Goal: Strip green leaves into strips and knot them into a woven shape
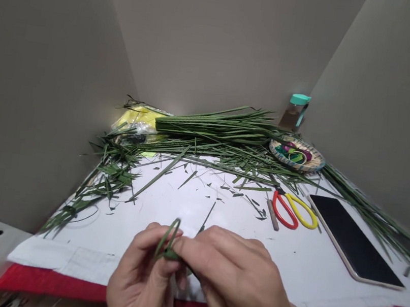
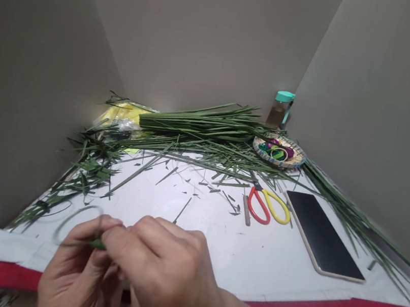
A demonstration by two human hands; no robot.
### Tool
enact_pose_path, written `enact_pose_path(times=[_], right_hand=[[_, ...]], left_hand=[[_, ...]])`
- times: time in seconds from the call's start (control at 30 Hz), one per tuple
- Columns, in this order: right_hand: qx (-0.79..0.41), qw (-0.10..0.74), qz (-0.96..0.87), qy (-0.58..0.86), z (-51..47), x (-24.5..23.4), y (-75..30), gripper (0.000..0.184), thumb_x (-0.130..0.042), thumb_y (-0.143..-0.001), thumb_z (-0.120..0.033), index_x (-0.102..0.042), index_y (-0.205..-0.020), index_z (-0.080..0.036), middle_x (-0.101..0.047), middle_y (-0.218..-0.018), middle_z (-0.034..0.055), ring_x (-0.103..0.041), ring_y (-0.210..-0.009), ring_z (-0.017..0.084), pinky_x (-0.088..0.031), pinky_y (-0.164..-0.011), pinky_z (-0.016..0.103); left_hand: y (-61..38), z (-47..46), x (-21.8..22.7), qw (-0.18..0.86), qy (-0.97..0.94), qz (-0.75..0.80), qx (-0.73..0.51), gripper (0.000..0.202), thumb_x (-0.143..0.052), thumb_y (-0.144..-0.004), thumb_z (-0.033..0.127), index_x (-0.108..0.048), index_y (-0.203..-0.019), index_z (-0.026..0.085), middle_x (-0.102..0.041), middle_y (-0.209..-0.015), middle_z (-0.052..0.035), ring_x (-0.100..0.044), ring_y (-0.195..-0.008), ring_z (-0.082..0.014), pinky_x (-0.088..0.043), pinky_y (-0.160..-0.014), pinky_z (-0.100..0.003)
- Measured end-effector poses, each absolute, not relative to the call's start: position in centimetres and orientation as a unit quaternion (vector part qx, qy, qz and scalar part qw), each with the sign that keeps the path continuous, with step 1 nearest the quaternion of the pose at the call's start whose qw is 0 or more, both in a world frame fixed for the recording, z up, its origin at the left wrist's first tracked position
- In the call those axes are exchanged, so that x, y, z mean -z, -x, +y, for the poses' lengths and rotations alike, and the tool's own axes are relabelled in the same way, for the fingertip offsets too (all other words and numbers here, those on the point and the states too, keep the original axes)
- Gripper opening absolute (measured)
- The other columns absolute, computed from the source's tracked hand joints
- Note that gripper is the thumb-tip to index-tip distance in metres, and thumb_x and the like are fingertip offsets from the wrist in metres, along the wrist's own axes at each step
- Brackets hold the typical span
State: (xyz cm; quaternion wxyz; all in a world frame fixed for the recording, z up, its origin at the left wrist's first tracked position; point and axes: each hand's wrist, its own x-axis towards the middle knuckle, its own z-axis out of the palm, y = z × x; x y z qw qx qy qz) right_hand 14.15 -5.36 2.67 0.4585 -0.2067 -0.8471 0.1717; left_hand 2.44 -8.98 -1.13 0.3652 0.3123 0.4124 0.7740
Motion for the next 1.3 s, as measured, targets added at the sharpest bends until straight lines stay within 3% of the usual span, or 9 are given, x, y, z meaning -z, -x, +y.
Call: enact_pose_path(times=[0.07,0.2,0.3,0.63,0.83,1.0,1.1,1.3], right_hand=[[-0.186,0.442,-0.847,0.229,-5.1,-2.6,-14.6,0.023,-0.04,-0.095,-0.008,-0.06,-0.106,-0.01,-0.066,-0.077,0.0034,-0.06,-0.064,0.012,-0.046,-0.059,0.023],[-0.213,0.368,-0.864,0.27,-4.7,-2.7,-15.0,0.019,-0.04,-0.095,-0.007,-0.051,-0.086,-0.018,-0.059,-0.072,-0.0007,-0.054,-0.059,0.011,-0.043,-0.057,0.022],[-0.228,0.331,-0.884,0.238,-4.5,-2.5,-15.0,0.02,-0.038,-0.094,-0.008,-0.049,-0.082,-0.02,-0.057,-0.068,-0.0017,-0.05,-0.054,0.011,-0.04,-0.054,0.023],[-0.38,0.363,-0.805,0.277,-4.9,-2.2,-15.9,0.02,-0.044,-0.098,-0.013,-0.053,-0.082,-0.021,-0.061,-0.072,-0.0061,-0.056,-0.061,0.006,-0.041,-0.062,0.014],[-0.344,0.325,-0.814,0.337,-4.9,-2.4,-15.9,0.018,-0.043,-0.097,-0.016,-0.055,-0.085,-0.021,-0.062,-0.072,-0.0032,-0.058,-0.06,0.011,-0.041,-0.06,0.02],[-0.336,0.328,-0.845,0.256,-4.9,-2.0,-15.8,0.023,-0.04,-0.099,-0.014,-0.053,-0.081,-0.02,-0.057,-0.068,-0.0034,-0.052,-0.054,0.009,-0.04,-0.057,0.019],[-0.38,0.334,-0.833,0.222,-5.0,-1.6,-16.3,0.026,-0.039,-0.101,-0.016,-0.056,-0.081,-0.019,-0.062,-0.073,-0.0013,-0.057,-0.061,0.009,-0.043,-0.062,0.017],[-0.443,0.32,-0.783,0.298,-4.8,-2.4,-16.9,0.023,-0.041,-0.101,-0.019,-0.055,-0.081,-0.021,-0.058,-0.07,-0.0042,-0.056,-0.062,0.009,-0.044,-0.063,0.017]], left_hand=[[-2.1,-8.9,1.2,0.385,-0.342,0.433,-0.74,0.005,-0.079,-0.079,0.028,-0.077,-0.078,0.023,-0.061,-0.066,0.0023,-0.054,-0.047,-0.0069,-0.046,-0.044,-0.015],[-1.7,-9.0,1.4,0.426,-0.331,0.438,-0.719,0.012,-0.076,-0.082,0.031,-0.075,-0.077,0.02,-0.063,-0.065,0.0014,-0.052,-0.043,-0.006,-0.044,-0.043,-0.014],[-1.6,-9.1,1.5,0.455,-0.301,0.435,-0.716,0.014,-0.078,-0.08,0.031,-0.072,-0.076,0.019,-0.059,-0.059,0.0027,-0.049,-0.042,-0.0054,-0.043,-0.042,-0.013],[-1.7,-8.5,1.3,0.476,-0.297,0.428,-0.709,0.014,-0.082,-0.074,0.029,-0.073,-0.072,0.018,-0.06,-0.065,0.0005,-0.048,-0.045,-0.0061,-0.044,-0.043,-0.015],[-1.6,-8.3,1.0,0.493,-0.314,0.471,-0.661,0.018,-0.082,-0.075,0.033,-0.074,-0.079,0.017,-0.063,-0.07,-0.0014,-0.048,-0.048,-0.0061,-0.043,-0.044,-0.014],[-1.5,-8.8,1.3,0.473,-0.304,0.44,-0.7,0.013,-0.083,-0.073,0.028,-0.073,-0.073,0.019,-0.059,-0.062,0.0021,-0.046,-0.041,-0.0043,-0.041,-0.039,-0.012],[-1.9,-9.0,1.6,0.462,-0.29,0.43,-0.719,0.01,-0.083,-0.072,0.025,-0.074,-0.072,0.02,-0.063,-0.065,0.0012,-0.048,-0.037,-0.0046,-0.041,-0.037,-0.013],[-2.3,-8.6,1.5,0.46,-0.337,0.44,-0.694,0.011,-0.078,-0.078,0.03,-0.07,-0.077,0.022,-0.058,-0.055,0.003,-0.05,-0.039,-0.0091,-0.045,-0.04,-0.017]])
